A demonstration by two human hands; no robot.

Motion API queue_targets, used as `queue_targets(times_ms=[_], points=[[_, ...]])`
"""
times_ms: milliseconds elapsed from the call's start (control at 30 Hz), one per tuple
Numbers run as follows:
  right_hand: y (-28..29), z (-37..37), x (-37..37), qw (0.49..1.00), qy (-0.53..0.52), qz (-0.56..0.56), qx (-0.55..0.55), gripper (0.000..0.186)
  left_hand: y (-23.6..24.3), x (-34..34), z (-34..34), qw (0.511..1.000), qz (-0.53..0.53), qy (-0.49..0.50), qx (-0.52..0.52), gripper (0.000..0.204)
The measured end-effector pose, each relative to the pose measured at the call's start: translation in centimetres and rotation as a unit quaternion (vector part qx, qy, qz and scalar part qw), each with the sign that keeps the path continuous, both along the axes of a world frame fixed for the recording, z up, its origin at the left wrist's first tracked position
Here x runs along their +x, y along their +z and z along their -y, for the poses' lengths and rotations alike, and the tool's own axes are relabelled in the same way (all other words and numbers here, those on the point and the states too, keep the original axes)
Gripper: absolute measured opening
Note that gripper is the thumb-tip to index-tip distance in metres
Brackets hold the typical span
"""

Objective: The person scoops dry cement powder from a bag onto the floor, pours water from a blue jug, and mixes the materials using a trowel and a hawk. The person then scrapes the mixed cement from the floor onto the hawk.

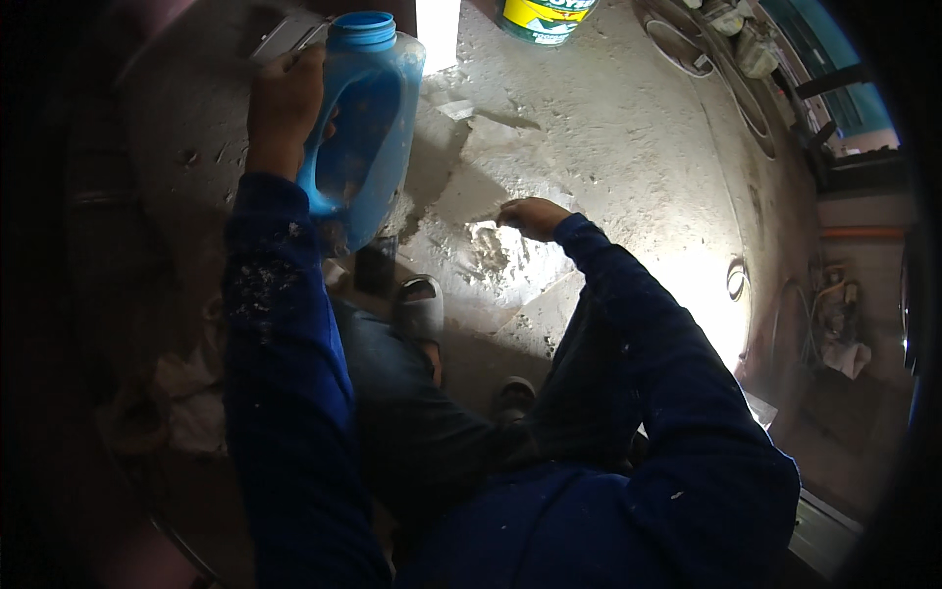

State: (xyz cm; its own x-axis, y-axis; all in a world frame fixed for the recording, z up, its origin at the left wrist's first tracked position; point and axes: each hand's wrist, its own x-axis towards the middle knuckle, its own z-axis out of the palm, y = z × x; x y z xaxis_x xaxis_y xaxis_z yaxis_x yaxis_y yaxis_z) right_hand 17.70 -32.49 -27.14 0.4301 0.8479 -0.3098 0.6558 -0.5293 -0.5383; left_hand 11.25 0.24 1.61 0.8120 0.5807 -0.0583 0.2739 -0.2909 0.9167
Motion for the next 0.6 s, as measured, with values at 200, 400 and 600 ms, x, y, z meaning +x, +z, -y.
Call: queue_targets(times_ms=[200, 400, 600], points=[[2.1, 3.5, 2.5, 0.978, -0.199, -0.008, -0.055, 0.040, 0.1, 0.0, 0.4, 1.000, -0.009, 0.002, 0.002, 0.044], [0.5, 3.5, -1.9, 0.975, -0.210, 0.047, -0.047, 0.036, -0.1, 0.6, 0.6, 1.000, -0.012, -0.016, 0.011, 0.043], [1.2, 5.9, -3.6, 0.932, -0.353, -0.023, 0.075, 0.035, -1.0, 0.9, 0.2, 1.000, 0.005, -0.028, 0.003, 0.041]])
